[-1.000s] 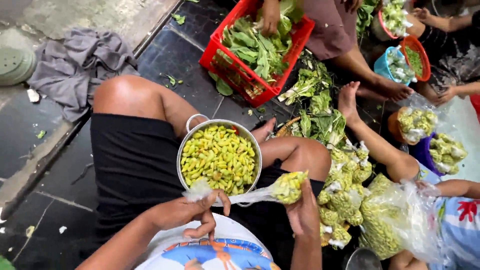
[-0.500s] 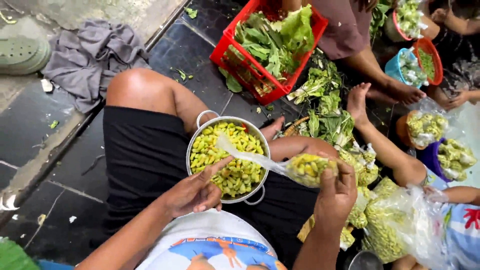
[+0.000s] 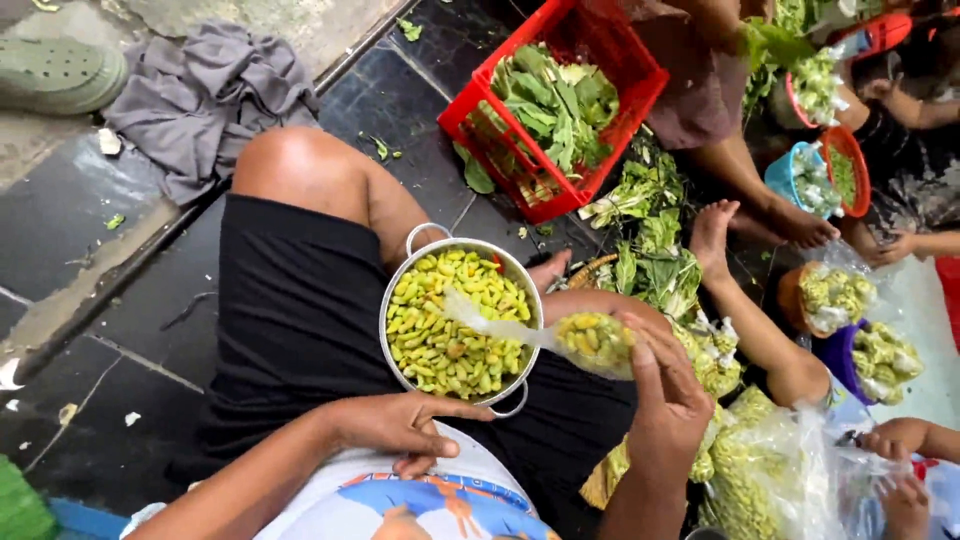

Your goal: The person sits on the floor and packs green vegetables from a metal pot into plastic bags. They transfer the vegetables by hand, seal the bags, and place them aside. Other people nearby are also sorting and packing vegetables.

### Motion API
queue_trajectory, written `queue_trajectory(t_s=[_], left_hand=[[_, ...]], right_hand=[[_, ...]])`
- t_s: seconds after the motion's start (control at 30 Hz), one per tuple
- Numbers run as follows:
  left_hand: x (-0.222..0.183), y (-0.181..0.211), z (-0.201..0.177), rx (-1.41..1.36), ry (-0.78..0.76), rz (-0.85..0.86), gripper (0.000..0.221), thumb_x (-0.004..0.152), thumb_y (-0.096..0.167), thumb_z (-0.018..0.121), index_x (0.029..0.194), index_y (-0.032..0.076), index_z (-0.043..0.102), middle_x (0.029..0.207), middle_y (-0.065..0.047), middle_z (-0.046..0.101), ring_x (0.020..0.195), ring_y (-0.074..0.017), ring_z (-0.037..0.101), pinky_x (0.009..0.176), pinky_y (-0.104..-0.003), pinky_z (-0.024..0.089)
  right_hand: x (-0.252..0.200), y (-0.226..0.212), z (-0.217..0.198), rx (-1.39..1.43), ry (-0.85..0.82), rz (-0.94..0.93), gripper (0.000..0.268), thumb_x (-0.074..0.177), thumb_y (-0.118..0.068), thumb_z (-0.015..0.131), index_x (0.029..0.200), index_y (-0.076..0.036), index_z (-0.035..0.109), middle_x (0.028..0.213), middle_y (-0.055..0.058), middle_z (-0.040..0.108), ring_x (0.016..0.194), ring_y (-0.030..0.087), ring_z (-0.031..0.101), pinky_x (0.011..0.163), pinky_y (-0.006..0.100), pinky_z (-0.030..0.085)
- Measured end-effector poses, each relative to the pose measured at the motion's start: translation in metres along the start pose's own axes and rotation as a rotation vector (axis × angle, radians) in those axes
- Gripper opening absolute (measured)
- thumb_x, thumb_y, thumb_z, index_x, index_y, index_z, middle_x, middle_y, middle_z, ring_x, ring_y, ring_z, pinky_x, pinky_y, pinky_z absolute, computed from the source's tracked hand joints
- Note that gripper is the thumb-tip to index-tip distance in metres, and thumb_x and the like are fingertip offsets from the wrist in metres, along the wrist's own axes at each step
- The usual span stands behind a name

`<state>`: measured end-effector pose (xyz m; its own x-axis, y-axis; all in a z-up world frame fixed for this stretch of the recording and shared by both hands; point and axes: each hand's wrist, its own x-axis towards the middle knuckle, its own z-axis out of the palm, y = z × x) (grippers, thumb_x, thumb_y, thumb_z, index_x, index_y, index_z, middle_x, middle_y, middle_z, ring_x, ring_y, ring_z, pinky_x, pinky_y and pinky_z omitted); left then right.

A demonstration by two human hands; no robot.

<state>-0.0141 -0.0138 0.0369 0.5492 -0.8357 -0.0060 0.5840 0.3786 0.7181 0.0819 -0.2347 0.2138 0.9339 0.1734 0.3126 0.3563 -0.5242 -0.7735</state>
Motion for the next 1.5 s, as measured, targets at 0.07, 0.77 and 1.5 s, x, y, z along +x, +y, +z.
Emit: queue_trajectory(t_s=[0.07,0.77,1.5], left_hand=[[0.002,-0.014,-0.006,-0.008,0.054,-0.001,0.075,0.104,0.026,0.059,0.17,0.012,0.026,0.061,-0.002,0.063,0.051,-0.0047,0.057,0.052,-0.018,0.043],[0.003,-0.045,-0.033,-0.099,0.305,-0.071,0.066,0.105,0.017,0.056,0.165,0.012,0.031,0.052,-0.007,0.062,0.045,-0.0109,0.053,0.05,-0.021,0.042],[-0.002,-0.036,-0.029,-0.087,0.331,-0.048,0.059,0.106,0.013,0.053,0.163,0.009,0.038,0.052,-0.005,0.06,0.047,-0.0107,0.053,0.054,-0.023,0.043]], right_hand=[[0.003,-0.001,-0.007,0.007,0.01,0.011,0.02,0.101,-0.011,0.062,0.117,-0.005,0.072,0.123,0.015,0.072,0.122,0.027,0.069,0.104,0.042,0.061],[0.026,0.0,-0.03,0.041,-0.135,-0.241,0.023,0.096,-0.005,0.071,0.119,-0.007,0.073,0.104,0.007,0.062,0.068,0.009,0.047,0.064,0.028,0.039],[0.013,0.029,-0.091,-0.061,0.18,-0.41,0.013,0.104,-0.01,0.072,0.113,-0.003,0.067,0.105,0.012,0.061,0.081,0.015,0.055,0.068,0.027,0.047]])
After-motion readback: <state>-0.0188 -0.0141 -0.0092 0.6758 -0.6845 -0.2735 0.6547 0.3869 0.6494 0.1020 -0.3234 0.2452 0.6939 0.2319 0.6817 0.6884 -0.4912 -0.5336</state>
